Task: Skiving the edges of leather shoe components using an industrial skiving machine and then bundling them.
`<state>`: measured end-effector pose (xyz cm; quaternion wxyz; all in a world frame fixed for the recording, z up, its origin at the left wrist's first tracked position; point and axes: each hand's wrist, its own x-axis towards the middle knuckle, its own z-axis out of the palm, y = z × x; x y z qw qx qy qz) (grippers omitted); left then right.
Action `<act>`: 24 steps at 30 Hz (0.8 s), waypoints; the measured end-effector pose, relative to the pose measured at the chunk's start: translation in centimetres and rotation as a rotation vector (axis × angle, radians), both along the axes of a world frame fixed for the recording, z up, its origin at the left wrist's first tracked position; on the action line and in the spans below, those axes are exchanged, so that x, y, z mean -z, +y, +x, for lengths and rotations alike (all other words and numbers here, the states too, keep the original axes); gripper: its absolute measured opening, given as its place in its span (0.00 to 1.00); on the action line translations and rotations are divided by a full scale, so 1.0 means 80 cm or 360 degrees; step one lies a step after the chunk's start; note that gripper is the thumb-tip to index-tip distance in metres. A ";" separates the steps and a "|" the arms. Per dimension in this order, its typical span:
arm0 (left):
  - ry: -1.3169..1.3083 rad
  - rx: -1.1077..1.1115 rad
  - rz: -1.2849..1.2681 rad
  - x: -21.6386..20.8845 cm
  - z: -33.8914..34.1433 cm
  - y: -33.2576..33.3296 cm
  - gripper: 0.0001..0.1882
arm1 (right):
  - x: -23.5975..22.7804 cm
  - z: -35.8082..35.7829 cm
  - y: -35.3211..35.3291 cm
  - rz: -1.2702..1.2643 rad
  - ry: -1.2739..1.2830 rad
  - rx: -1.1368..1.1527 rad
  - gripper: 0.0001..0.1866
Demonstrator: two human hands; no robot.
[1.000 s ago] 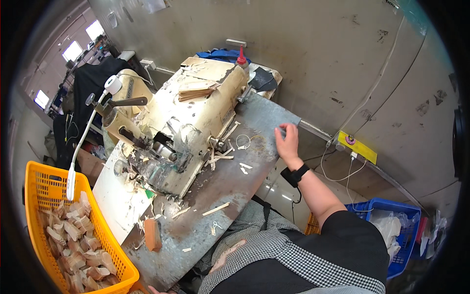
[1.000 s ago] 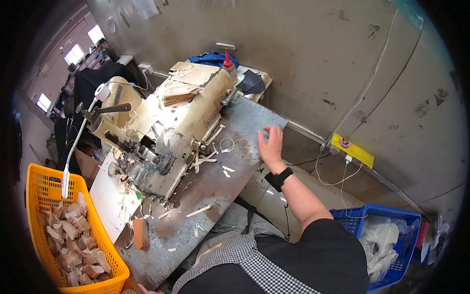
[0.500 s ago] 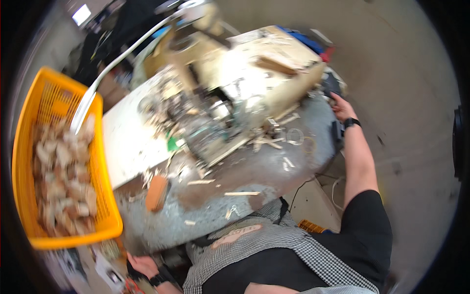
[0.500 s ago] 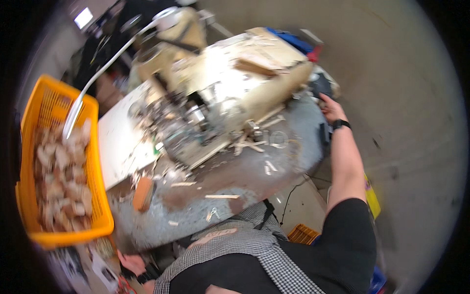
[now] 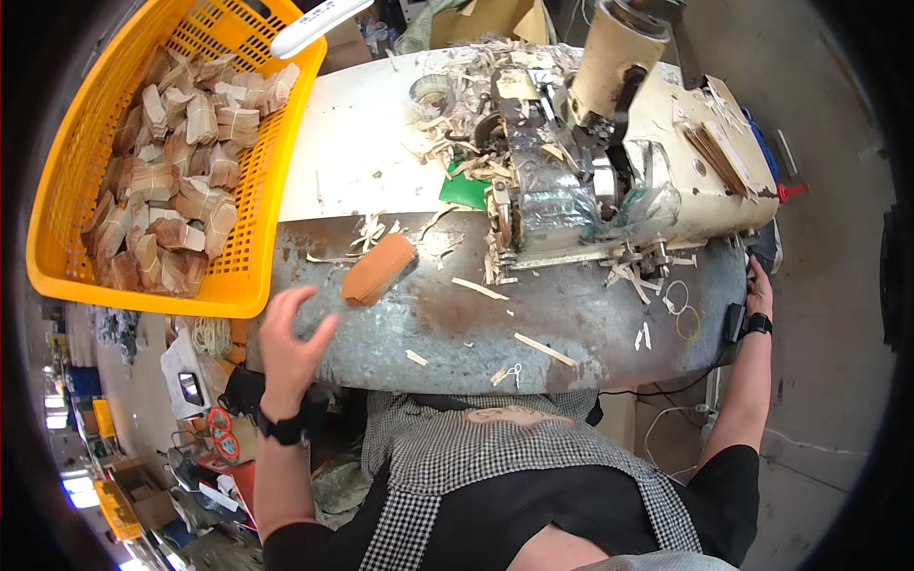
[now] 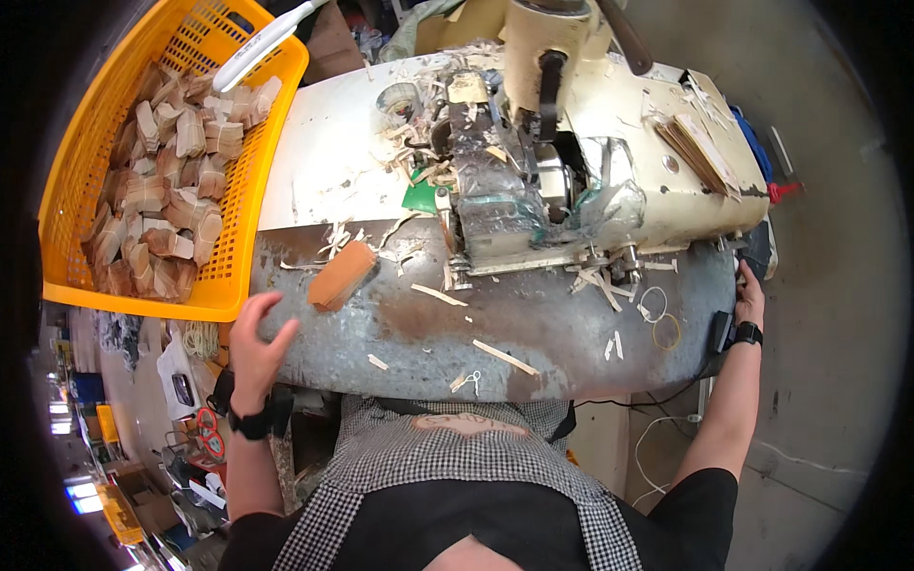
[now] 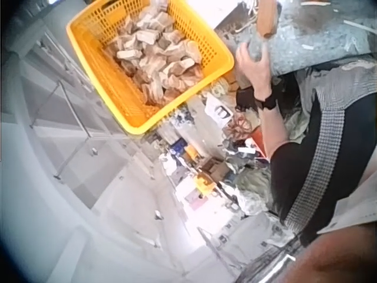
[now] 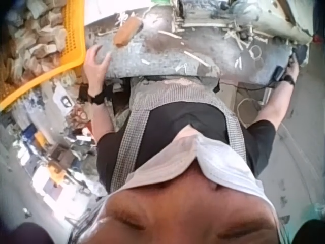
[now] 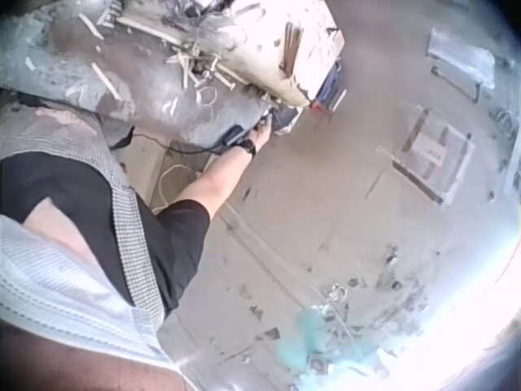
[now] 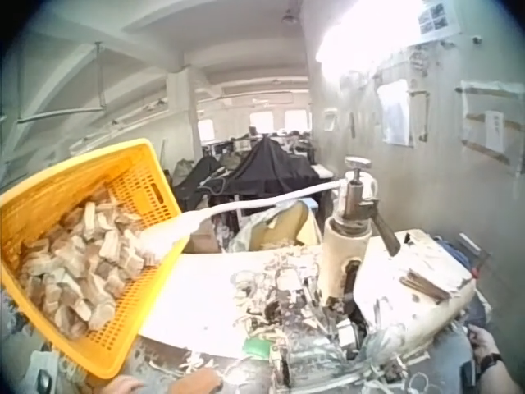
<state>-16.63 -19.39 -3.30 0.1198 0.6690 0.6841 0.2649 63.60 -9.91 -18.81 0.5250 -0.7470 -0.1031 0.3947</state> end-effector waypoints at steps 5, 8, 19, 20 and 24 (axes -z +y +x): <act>0.0302 0.0342 -0.0022 0.040 0.048 0.060 0.32 | -0.024 0.003 -0.019 0.0047 -0.0052 0.0073 0.16; 0.0430 0.0316 -0.0339 0.057 0.054 0.080 0.34 | -0.039 -0.019 -0.042 0.0083 -0.0310 0.0266 0.16; 0.0586 0.0160 -0.0525 0.058 0.054 0.092 0.35 | -0.161 -0.293 -0.081 0.0707 -0.0768 -0.0542 0.09; 0.0583 0.0143 -0.0532 0.055 0.056 0.089 0.35 | -0.171 -0.314 -0.081 0.0752 -0.0777 -0.0634 0.08; 0.0743 0.0026 -0.0626 0.055 0.062 0.086 0.32 | -0.202 -0.400 -0.078 0.0790 -0.0747 -0.1002 0.06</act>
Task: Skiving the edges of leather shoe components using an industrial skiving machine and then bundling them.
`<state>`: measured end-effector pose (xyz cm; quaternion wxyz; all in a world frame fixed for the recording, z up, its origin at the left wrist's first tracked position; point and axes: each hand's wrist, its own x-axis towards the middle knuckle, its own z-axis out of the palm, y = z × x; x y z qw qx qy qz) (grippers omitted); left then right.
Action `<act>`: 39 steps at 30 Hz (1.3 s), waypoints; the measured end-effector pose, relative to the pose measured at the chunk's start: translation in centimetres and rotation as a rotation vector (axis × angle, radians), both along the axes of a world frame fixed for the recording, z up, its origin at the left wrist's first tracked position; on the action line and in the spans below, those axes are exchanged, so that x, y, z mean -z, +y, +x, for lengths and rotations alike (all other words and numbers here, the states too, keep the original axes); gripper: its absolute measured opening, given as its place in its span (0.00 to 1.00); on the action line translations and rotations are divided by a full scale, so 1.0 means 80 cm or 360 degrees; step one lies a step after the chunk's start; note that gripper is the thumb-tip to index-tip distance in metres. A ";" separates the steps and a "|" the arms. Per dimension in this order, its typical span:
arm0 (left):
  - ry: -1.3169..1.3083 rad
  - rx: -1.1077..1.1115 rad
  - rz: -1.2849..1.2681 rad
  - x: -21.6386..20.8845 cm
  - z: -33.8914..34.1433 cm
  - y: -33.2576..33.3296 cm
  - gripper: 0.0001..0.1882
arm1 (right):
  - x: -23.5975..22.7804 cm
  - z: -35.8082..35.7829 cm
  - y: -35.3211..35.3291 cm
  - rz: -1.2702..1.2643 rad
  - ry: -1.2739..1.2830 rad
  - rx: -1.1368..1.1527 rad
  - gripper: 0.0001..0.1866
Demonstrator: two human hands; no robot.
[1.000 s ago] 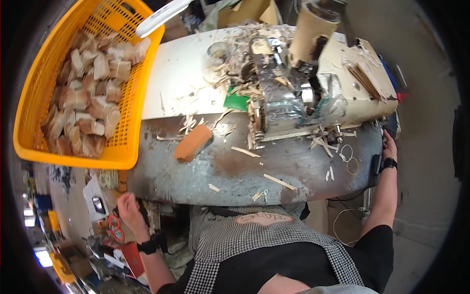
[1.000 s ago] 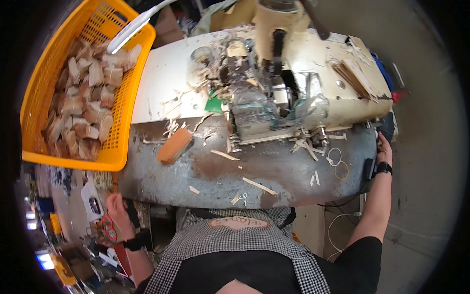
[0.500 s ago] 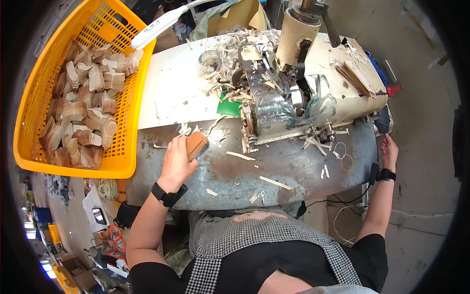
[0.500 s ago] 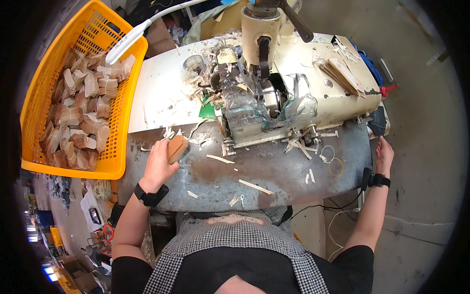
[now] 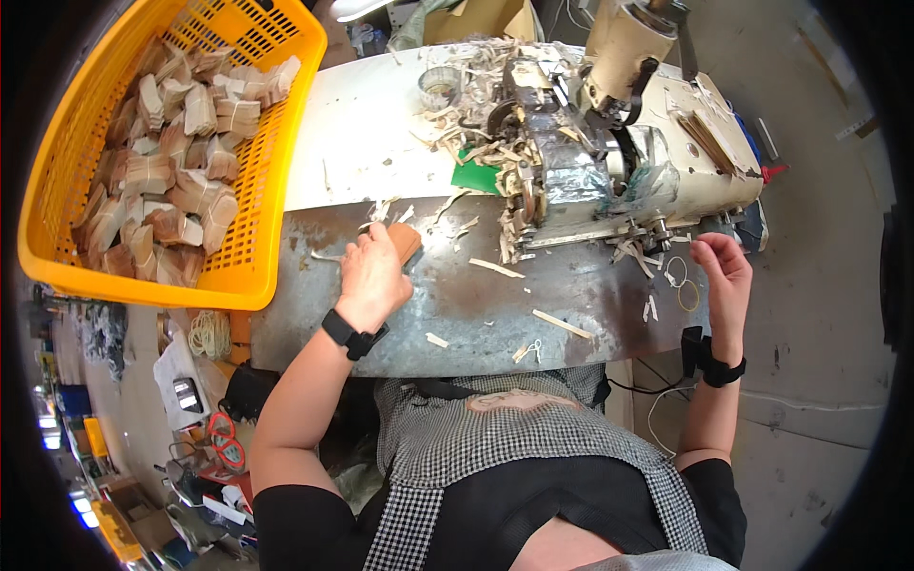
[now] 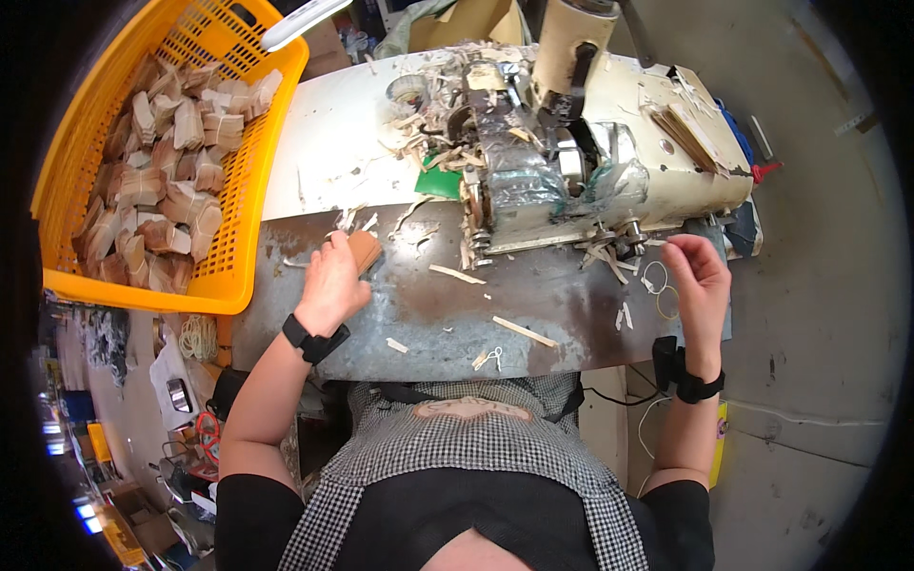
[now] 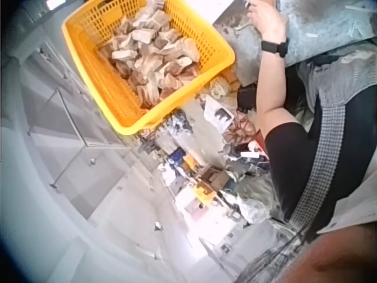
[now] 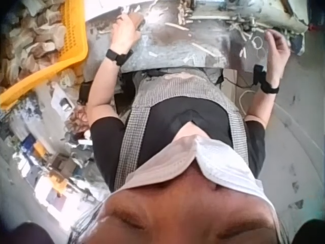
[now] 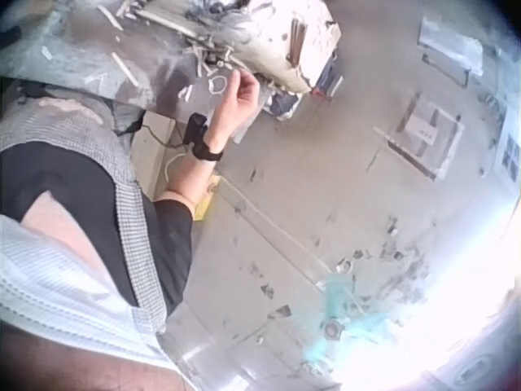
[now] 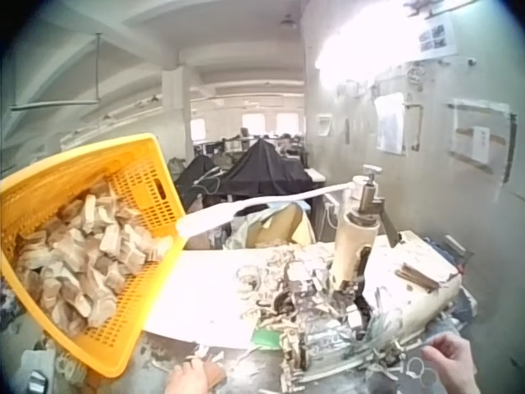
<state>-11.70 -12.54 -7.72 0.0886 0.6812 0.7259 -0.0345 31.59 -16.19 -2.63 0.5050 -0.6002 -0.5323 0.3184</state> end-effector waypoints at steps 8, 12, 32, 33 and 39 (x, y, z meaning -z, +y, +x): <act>-0.0638 0.0032 0.0127 -0.011 -0.026 -0.011 0.45 | -0.033 -0.139 -0.007 0.0249 -0.0610 -0.0580 0.08; -0.1515 -0.0245 -0.0177 -0.048 -0.019 -0.031 0.46 | -0.024 -0.183 -0.015 0.0262 -0.0584 -0.0820 0.10; -0.3523 -0.0626 -0.0269 -0.038 0.112 -0.025 0.27 | 0.022 -0.247 -0.031 0.0439 -0.0674 -0.0573 0.30; -0.3625 -0.0726 -0.0243 -0.054 0.107 -0.023 0.34 | 0.023 -0.242 -0.030 0.0599 -0.0823 -0.0588 0.30; -0.3608 -0.0413 -0.0463 -0.043 0.121 -0.022 0.25 | 0.028 -0.248 -0.015 0.0866 -0.0984 -0.0550 0.32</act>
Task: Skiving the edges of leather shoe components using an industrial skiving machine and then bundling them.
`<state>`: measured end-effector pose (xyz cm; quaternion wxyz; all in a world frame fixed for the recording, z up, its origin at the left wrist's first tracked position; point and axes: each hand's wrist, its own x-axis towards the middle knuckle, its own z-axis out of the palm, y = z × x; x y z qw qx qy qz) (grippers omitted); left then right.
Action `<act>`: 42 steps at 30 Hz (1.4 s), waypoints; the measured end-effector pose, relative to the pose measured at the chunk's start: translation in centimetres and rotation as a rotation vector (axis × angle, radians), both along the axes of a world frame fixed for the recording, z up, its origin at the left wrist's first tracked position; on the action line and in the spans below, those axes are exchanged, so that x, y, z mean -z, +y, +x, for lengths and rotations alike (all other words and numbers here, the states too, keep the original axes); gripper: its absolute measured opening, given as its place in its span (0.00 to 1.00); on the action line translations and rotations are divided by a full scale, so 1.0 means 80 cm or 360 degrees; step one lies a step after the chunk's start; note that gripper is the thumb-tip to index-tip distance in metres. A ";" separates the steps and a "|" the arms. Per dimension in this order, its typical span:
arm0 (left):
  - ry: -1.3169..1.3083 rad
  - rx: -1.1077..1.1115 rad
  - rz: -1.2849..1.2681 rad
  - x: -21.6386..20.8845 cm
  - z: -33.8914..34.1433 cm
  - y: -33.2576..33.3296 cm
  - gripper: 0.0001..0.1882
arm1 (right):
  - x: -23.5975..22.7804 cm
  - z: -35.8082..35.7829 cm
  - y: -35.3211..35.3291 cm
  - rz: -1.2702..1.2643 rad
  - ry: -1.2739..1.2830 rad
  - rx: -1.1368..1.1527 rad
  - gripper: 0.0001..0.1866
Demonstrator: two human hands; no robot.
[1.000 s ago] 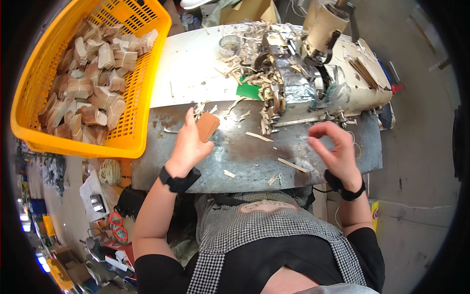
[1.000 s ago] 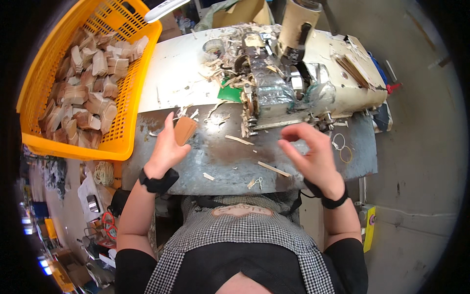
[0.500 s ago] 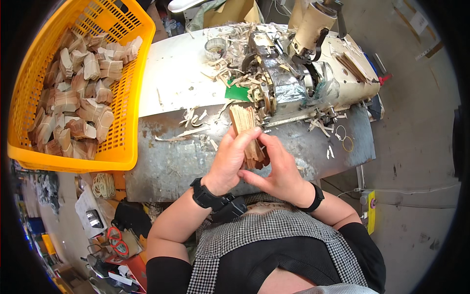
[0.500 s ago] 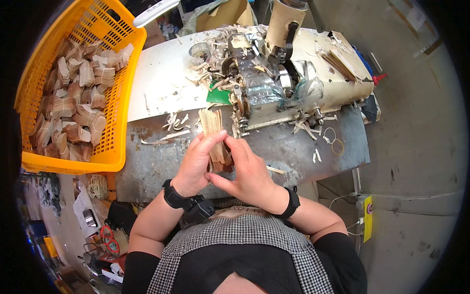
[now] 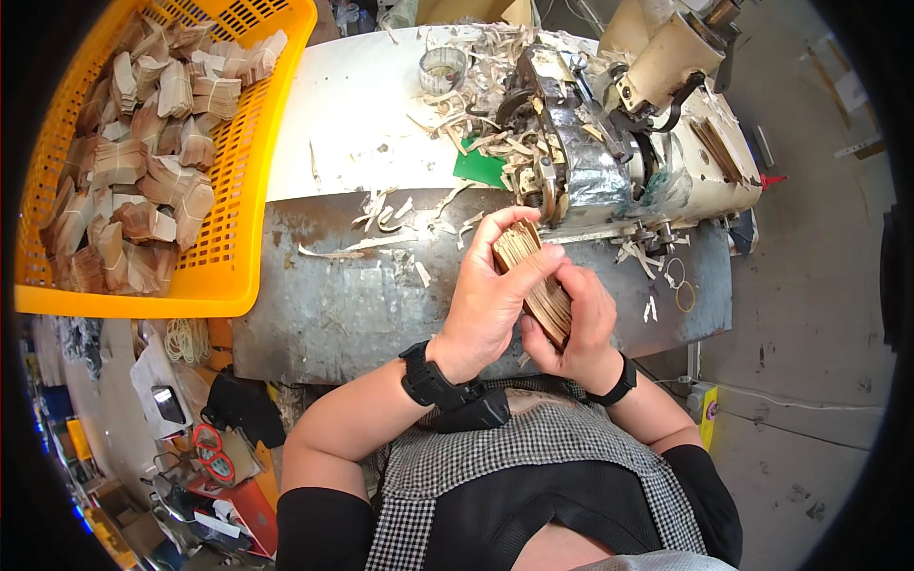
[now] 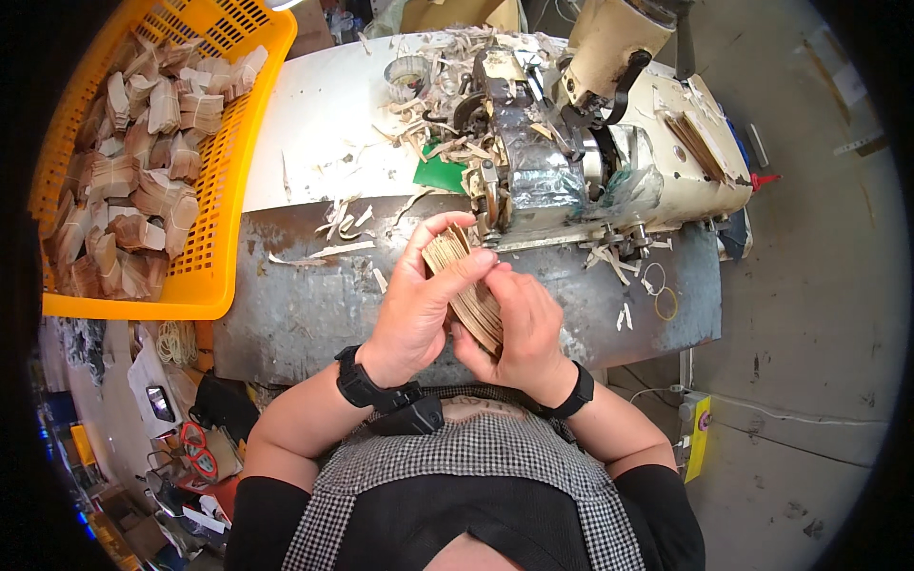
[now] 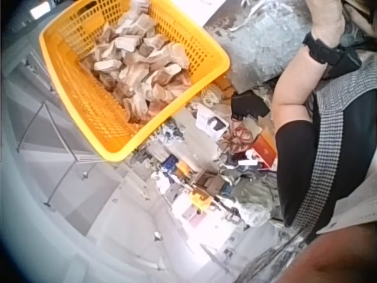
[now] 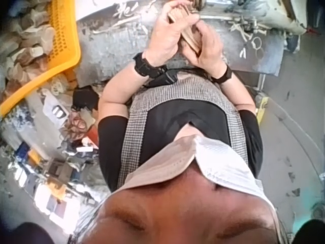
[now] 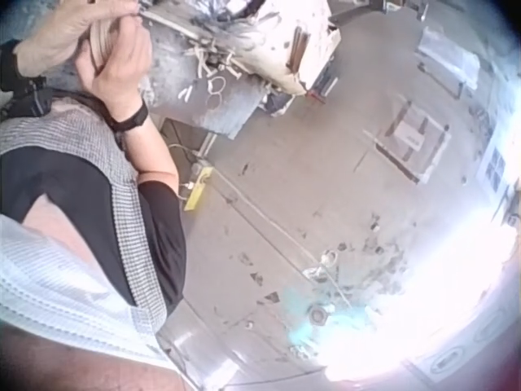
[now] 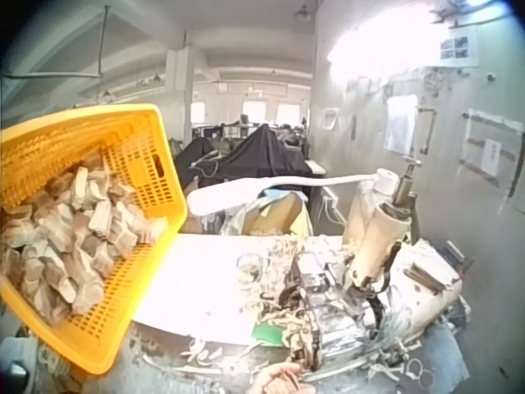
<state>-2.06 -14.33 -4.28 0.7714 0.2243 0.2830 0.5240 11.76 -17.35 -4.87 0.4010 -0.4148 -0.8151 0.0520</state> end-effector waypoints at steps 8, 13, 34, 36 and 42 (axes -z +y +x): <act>0.0776 0.0070 0.0460 -0.020 -0.038 0.059 0.16 | 0.002 0.046 -0.003 -0.0201 0.0191 0.0196 0.21; 0.1310 0.0473 0.0824 0.044 -0.056 0.195 0.19 | 0.020 0.097 -0.035 -0.0545 0.0623 0.0633 0.17; 0.2143 0.1628 0.1141 0.073 0.041 0.273 0.17 | 0.020 0.102 -0.042 -0.0624 0.0324 0.0821 0.16; 0.2056 0.1480 0.0743 0.056 0.016 0.264 0.13 | 0.021 0.103 -0.046 -0.0632 0.0346 0.0840 0.16; 0.2697 0.0962 0.1148 0.054 -0.073 0.252 0.07 | 0.023 0.101 -0.039 -0.0668 0.0453 0.0840 0.16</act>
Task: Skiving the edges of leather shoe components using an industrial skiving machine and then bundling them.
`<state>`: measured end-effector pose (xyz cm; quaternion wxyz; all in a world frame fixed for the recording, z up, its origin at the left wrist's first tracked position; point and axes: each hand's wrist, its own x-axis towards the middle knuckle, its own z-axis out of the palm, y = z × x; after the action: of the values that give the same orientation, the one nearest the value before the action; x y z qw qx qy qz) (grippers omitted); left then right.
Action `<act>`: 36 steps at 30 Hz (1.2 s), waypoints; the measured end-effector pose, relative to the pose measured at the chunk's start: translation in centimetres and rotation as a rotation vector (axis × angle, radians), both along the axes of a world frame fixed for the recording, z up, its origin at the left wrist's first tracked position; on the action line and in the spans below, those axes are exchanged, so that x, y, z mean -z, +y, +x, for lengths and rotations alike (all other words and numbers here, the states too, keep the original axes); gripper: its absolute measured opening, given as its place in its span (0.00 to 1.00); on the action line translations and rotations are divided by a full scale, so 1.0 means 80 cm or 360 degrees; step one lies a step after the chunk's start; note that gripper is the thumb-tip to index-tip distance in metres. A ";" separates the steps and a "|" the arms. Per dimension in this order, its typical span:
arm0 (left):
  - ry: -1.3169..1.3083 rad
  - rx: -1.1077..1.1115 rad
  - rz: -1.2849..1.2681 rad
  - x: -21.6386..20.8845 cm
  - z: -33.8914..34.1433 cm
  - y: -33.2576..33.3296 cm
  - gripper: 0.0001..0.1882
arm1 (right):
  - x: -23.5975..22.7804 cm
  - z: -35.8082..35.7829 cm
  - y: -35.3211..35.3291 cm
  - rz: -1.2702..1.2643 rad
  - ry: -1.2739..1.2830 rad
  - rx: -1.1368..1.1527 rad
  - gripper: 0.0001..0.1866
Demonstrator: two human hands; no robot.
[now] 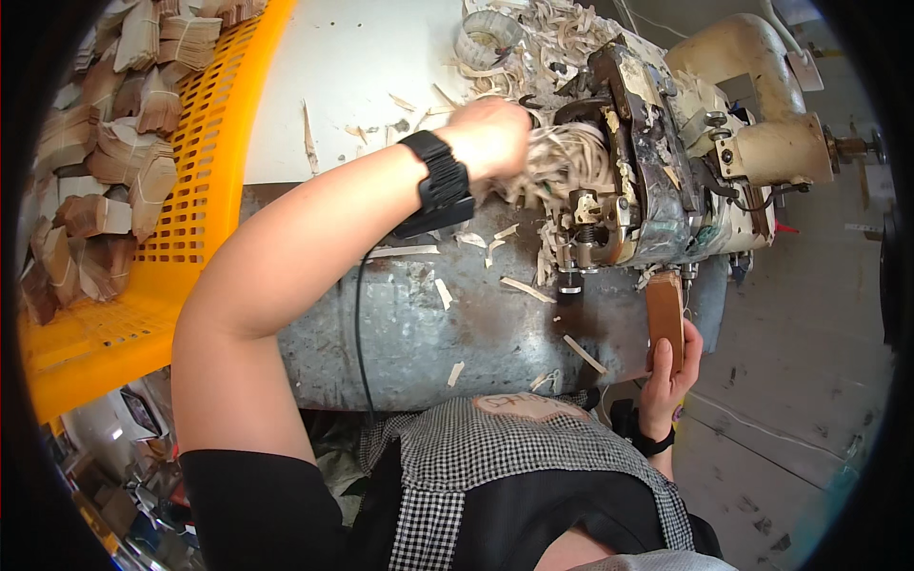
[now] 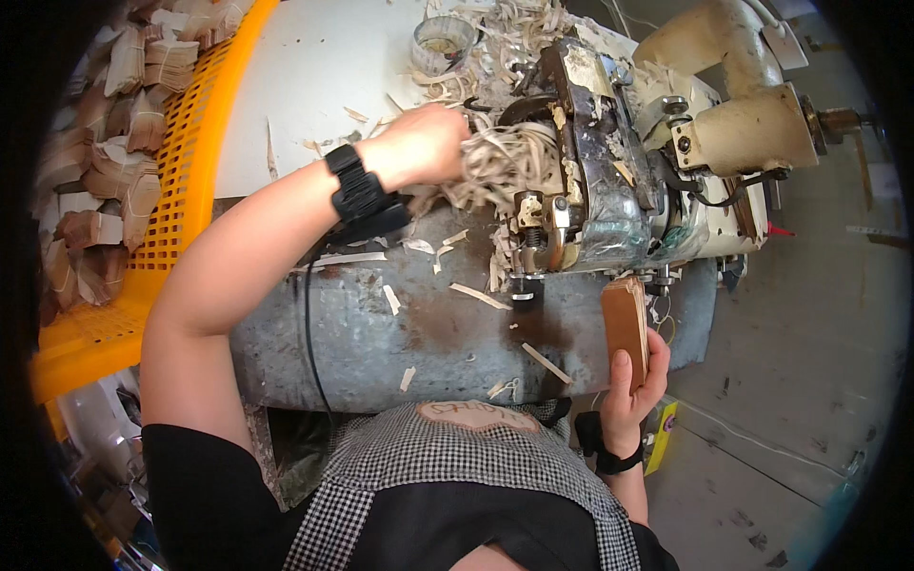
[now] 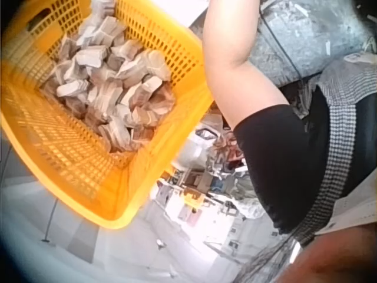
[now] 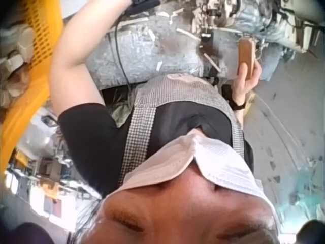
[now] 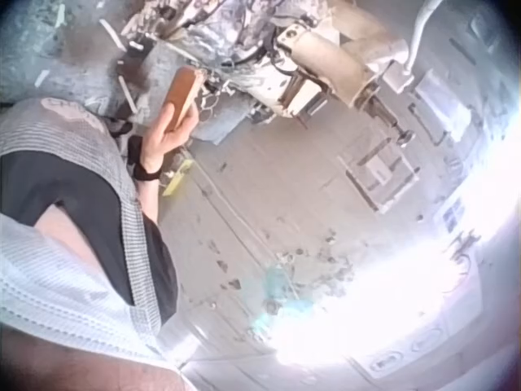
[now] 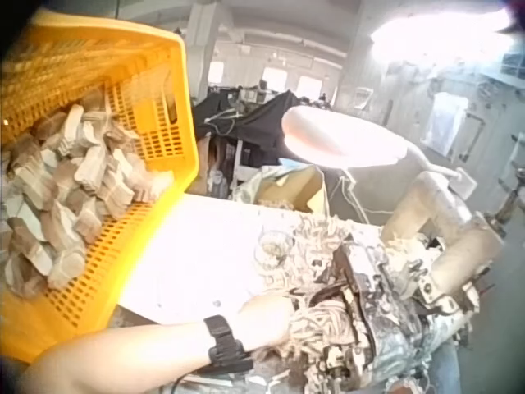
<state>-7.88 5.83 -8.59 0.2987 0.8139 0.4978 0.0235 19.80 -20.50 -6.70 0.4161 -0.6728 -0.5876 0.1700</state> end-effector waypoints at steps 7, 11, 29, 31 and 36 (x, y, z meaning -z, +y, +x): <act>0.0133 -0.0021 0.0278 -0.032 -0.007 -0.079 0.49 | 0.010 -0.007 0.000 0.0011 0.0156 -0.0010 0.16; 0.0116 0.0003 0.0609 0.014 0.017 -0.091 0.46 | 0.012 -0.014 -0.003 0.0044 0.0107 -0.0088 0.17; -0.0377 -0.0735 0.0142 -0.185 -0.019 0.079 0.56 | -0.016 0.009 -0.020 0.0157 0.0479 -0.0016 0.17; -0.0260 -0.0390 0.0925 -0.133 -0.037 0.087 0.39 | -0.024 0.008 -0.022 0.0183 0.0478 -0.0022 0.17; -0.0741 0.0636 0.0963 -0.149 0.061 -0.134 0.32 | -0.049 0.004 0.000 0.0178 0.0374 -0.0278 0.17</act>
<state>-2.97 -4.89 3.32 0.1496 0.9182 0.2204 0.2932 20.13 -20.54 -2.82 0.5025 -0.5703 -0.5997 0.2501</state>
